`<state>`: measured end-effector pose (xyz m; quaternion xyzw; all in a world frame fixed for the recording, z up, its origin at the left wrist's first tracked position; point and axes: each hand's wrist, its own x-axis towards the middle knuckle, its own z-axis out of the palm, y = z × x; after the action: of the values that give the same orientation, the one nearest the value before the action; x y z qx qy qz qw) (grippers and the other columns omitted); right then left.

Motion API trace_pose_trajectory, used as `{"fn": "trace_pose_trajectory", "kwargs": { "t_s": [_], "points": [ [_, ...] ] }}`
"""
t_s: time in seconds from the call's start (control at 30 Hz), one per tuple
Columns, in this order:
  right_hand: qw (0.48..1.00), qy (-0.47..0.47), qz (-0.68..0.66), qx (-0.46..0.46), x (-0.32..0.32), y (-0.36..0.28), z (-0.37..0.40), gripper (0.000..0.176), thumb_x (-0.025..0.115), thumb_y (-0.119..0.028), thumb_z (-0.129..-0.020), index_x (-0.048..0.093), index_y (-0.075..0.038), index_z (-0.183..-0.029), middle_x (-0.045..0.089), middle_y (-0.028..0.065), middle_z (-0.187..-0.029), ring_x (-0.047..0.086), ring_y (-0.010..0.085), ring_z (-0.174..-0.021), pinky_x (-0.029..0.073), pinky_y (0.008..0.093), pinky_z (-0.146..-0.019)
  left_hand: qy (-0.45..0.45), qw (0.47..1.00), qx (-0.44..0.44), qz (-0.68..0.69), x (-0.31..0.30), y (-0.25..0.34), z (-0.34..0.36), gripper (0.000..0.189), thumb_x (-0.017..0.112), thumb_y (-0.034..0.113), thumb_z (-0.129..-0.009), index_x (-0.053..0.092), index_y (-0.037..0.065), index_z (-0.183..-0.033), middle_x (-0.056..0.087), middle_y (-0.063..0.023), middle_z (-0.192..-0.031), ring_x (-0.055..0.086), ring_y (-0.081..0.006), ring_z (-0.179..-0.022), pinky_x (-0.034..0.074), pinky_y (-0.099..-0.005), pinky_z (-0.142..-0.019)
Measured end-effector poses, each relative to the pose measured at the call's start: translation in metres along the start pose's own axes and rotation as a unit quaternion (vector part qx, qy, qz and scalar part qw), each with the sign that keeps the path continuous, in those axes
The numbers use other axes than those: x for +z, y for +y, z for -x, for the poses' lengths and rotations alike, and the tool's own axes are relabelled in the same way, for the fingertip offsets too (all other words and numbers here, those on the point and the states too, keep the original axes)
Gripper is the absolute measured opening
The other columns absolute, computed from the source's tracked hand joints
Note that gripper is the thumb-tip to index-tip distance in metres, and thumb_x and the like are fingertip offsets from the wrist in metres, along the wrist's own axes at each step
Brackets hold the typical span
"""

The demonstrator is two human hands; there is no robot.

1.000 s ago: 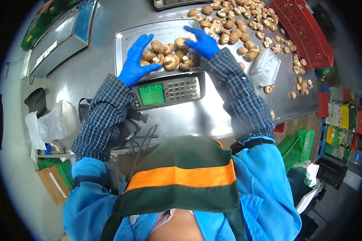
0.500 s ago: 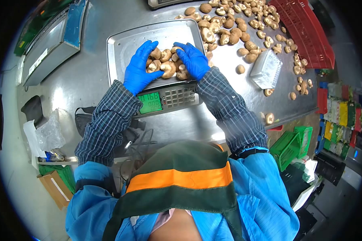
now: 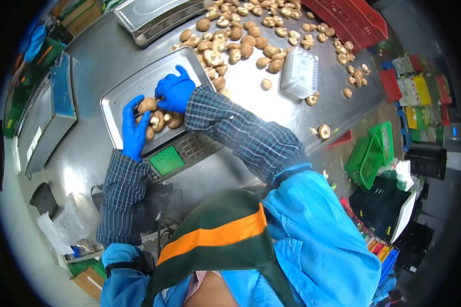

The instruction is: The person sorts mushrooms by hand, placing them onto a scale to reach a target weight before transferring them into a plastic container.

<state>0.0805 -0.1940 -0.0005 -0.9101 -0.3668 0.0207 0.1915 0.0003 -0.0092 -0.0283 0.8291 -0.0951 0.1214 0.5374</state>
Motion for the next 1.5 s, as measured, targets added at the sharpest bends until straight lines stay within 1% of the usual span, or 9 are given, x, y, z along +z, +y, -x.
{"fn": "trace_pose_trajectory", "kwargs": {
  "t_s": [0.07,0.37,0.6,0.73,0.87,1.0,1.27,1.4,1.5],
  "points": [
    [0.996,0.002,-0.091,0.009,-0.001,0.006,0.004,0.023,0.062,-0.033,-0.081,0.064,-0.015,-0.095,0.062,0.0051,-0.096,0.055,0.0257,-0.103,0.04,0.0441,-0.091,0.008,0.997,-0.07,0.041,-0.001,0.002,0.002,0.044,0.061,0.005,-0.084,0.046,0.005,-0.125,0.051,-0.0112,-0.123,0.051,-0.0236,-0.112,0.04,-0.035,-0.098],
    [0.812,0.021,-0.583,-0.01,-0.035,-0.001,0.041,0.025,0.048,-0.021,-0.095,0.056,-0.003,-0.109,0.058,0.008,-0.112,0.048,0.0169,-0.115,0.036,0.0334,-0.101,-0.053,0.997,-0.063,-0.013,-0.002,0.022,-0.005,0.053,0.059,-0.001,-0.08,0.042,0.004,-0.13,0.046,-0.013,-0.128,0.044,-0.0257,-0.122,0.033,-0.0364,-0.106],
    [0.802,0.232,-0.519,0.183,-0.026,0.139,0.099,0.021,0.056,-0.02,-0.087,0.063,-0.007,-0.103,0.064,0.0065,-0.101,0.057,0.016,-0.098,0.043,0.0303,-0.09,-0.061,0.997,-0.051,-0.016,-0.001,0.028,-0.007,0.055,0.058,-0.003,-0.08,0.041,0.003,-0.131,0.045,-0.0133,-0.131,0.043,-0.0257,-0.123,0.031,-0.0365,-0.107],
    [0.931,-0.119,-0.16,0.306,-0.015,0.199,0.157,0.028,0.066,-0.035,-0.078,0.069,-0.013,-0.094,0.067,0.0091,-0.094,0.062,0.0225,-0.092,0.046,0.0336,-0.087,-0.07,0.995,-0.07,-0.01,-0.001,0.03,-0.009,0.056,0.058,-0.003,-0.08,0.04,0.003,-0.133,0.044,-0.0135,-0.132,0.042,-0.0259,-0.125,0.031,-0.0369,-0.107],
    [0.902,0.061,-0.152,0.399,-0.028,0.193,0.121,0.026,0.063,-0.033,-0.081,0.069,-0.013,-0.096,0.067,0.0093,-0.094,0.062,0.0257,-0.094,0.047,0.0365,-0.085,-0.075,0.993,-0.095,-0.005,-0.002,0.032,-0.01,0.059,0.057,-0.007,-0.079,0.039,0.004,-0.133,0.042,-0.013,-0.134,0.042,-0.0257,-0.125,0.031,-0.0372,-0.108],
    [0.941,0.244,-0.029,0.232,-0.016,0.234,0.075,0.028,0.059,-0.025,-0.082,0.065,-0.014,-0.107,0.064,0.0119,-0.103,0.059,0.032,-0.099,0.047,0.0385,-0.085,-0.067,0.993,-0.097,-0.001,-0.002,0.033,-0.01,0.056,0.056,0.005,-0.082,0.039,0.006,-0.135,0.042,-0.0107,-0.135,0.042,-0.0236,-0.123,0.031,-0.0371,-0.106],
    [0.914,-0.051,0.149,0.374,-0.001,0.252,-0.007,0.046,0.046,-0.051,-0.085,0.058,-0.025,-0.12,0.061,0.0151,-0.115,0.057,0.0351,-0.108,0.043,0.0417,-0.092,-0.042,0.995,-0.054,-0.073,-0.005,0.021,-0.01,0.048,0.061,0.008,-0.083,0.046,0.003,-0.128,0.049,-0.0158,-0.126,0.047,-0.0296,-0.118,0.035,-0.0384,-0.102],
    [0.903,0.241,-0.262,0.242,0.004,0.252,-0.003,0.035,0.05,-0.028,-0.094,0.057,-0.009,-0.122,0.064,0.0091,-0.112,0.061,0.0194,-0.099,0.047,0.0305,-0.086,-0.02,0.997,-0.053,-0.054,-0.006,0.018,-0.009,0.047,0.063,0.009,-0.082,0.048,0.004,-0.127,0.051,-0.0159,-0.123,0.048,-0.0308,-0.115,0.036,-0.0388,-0.1],
    [0.876,0.21,-0.428,0.071,-0.041,0.135,0.002,0.039,0.058,-0.03,-0.091,0.056,-0.008,-0.123,0.064,0.0074,-0.106,0.059,0.0132,-0.095,0.048,0.0286,-0.081,-0.016,0.998,-0.032,-0.052,-0.003,0.016,-0.008,0.048,0.064,0.011,-0.082,0.048,0.005,-0.127,0.052,-0.0146,-0.122,0.048,-0.0307,-0.115,0.036,-0.0395,-0.1]
  ]
}}
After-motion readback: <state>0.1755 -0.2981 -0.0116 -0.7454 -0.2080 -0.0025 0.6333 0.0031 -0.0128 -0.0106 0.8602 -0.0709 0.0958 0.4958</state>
